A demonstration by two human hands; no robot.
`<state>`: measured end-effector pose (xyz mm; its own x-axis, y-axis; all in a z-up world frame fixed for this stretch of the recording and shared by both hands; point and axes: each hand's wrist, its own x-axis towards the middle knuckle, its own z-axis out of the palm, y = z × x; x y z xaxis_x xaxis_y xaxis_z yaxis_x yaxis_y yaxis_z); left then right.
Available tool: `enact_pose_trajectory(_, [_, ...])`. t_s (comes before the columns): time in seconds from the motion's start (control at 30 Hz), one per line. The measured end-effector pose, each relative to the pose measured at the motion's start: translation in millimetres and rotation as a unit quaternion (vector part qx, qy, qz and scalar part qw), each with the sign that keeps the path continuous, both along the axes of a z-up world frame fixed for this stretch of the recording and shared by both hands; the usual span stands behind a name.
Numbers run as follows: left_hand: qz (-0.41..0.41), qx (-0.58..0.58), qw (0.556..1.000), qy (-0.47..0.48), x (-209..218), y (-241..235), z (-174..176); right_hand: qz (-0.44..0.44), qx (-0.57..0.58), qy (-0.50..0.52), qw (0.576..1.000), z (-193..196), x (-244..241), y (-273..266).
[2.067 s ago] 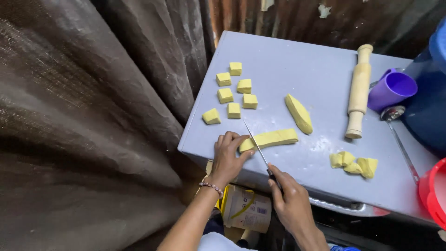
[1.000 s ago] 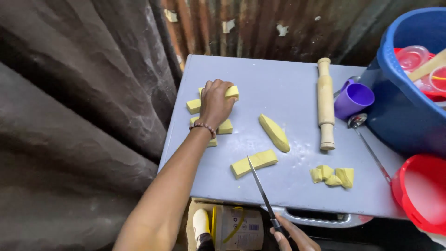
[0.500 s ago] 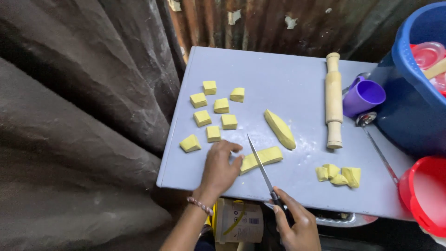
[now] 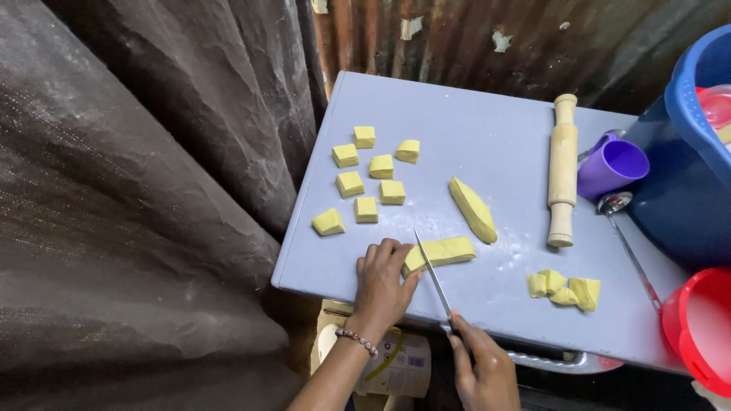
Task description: Cutting dough into small squares and rolling them into balls on a table.
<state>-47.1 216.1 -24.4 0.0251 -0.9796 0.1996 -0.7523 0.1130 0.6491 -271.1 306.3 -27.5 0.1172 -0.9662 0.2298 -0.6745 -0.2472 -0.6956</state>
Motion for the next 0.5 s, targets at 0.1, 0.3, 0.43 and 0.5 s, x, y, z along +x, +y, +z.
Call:
enact_pose_trajectory(0.1, [0.014,-0.031,0.999,0.005,-4,7,-4,0.008,0.052,-0.033,0.998,-7,12,-16])
enact_pose_trajectory(0.3, [0.037,-0.103,0.992,0.067,-2,8,-5,-0.053,0.126,-0.023,0.99,-11,-2,0])
enact_pose_trajectory(0.43, [0.036,-0.128,0.99,0.045,14,-55,10,-0.127,0.18,-0.09,0.971,-7,-9,26])
enact_pose_trajectory(0.5, [0.026,-0.139,0.99,0.018,22,-105,20,-0.183,0.195,-0.124,0.956,31,13,40])
